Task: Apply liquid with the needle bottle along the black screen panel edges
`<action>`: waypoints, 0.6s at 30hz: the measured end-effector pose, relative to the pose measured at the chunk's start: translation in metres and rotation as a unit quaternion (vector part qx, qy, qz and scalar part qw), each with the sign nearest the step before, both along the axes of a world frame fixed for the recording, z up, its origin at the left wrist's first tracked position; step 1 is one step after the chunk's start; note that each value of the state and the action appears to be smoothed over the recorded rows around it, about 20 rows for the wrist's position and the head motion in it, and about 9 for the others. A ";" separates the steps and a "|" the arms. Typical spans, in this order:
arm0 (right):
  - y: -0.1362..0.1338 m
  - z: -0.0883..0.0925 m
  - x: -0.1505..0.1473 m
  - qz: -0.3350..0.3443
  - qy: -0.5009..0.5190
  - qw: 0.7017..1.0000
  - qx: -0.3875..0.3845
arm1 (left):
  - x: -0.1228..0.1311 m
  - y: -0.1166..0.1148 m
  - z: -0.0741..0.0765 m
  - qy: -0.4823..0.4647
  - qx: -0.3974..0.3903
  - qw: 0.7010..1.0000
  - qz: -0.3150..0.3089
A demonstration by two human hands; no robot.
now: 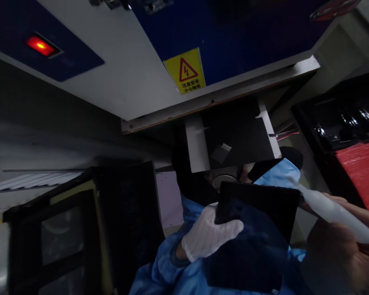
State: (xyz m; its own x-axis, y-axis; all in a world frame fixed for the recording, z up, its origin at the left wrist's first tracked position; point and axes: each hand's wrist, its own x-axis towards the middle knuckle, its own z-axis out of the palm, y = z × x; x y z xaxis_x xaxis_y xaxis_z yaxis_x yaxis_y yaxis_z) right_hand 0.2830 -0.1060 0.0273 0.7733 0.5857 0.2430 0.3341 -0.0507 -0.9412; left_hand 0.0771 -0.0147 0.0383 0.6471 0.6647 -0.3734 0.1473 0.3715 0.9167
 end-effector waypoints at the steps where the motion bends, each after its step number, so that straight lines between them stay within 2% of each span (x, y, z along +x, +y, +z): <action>1: 0.002 0.002 -0.005 -0.005 0.006 1.000 0.000 | 0.001 0.001 -0.002 -0.002 -0.006 1.000 0.006; 3: 0.004 0.004 -0.014 0.029 0.020 0.999 -0.028 | 0.001 0.001 -0.006 0.004 -0.006 1.000 0.000; 5: 0.006 0.006 -0.019 0.111 0.009 0.992 -0.065 | 0.000 0.001 -0.009 0.031 -0.022 0.999 -0.026; 7: 0.011 0.008 -0.021 0.206 -0.045 0.974 -0.087 | -0.001 0.002 -0.008 0.051 -0.056 0.996 -0.045; 9: 0.017 0.008 -0.020 0.265 -0.125 0.952 -0.090 | -0.001 0.004 -0.006 0.048 -0.079 0.994 -0.057; 12: 0.027 0.006 -0.020 0.288 -0.212 0.931 -0.074 | 0.001 0.005 -0.005 0.033 -0.059 0.994 -0.086; 14: 0.029 0.003 -0.020 0.283 -0.234 0.927 -0.072 | 0.001 0.005 -0.007 0.023 -0.002 0.995 -0.094; 18: 0.027 0.000 -0.022 0.282 -0.258 0.921 -0.076 | -0.001 -0.001 -0.014 0.007 0.126 0.990 -0.065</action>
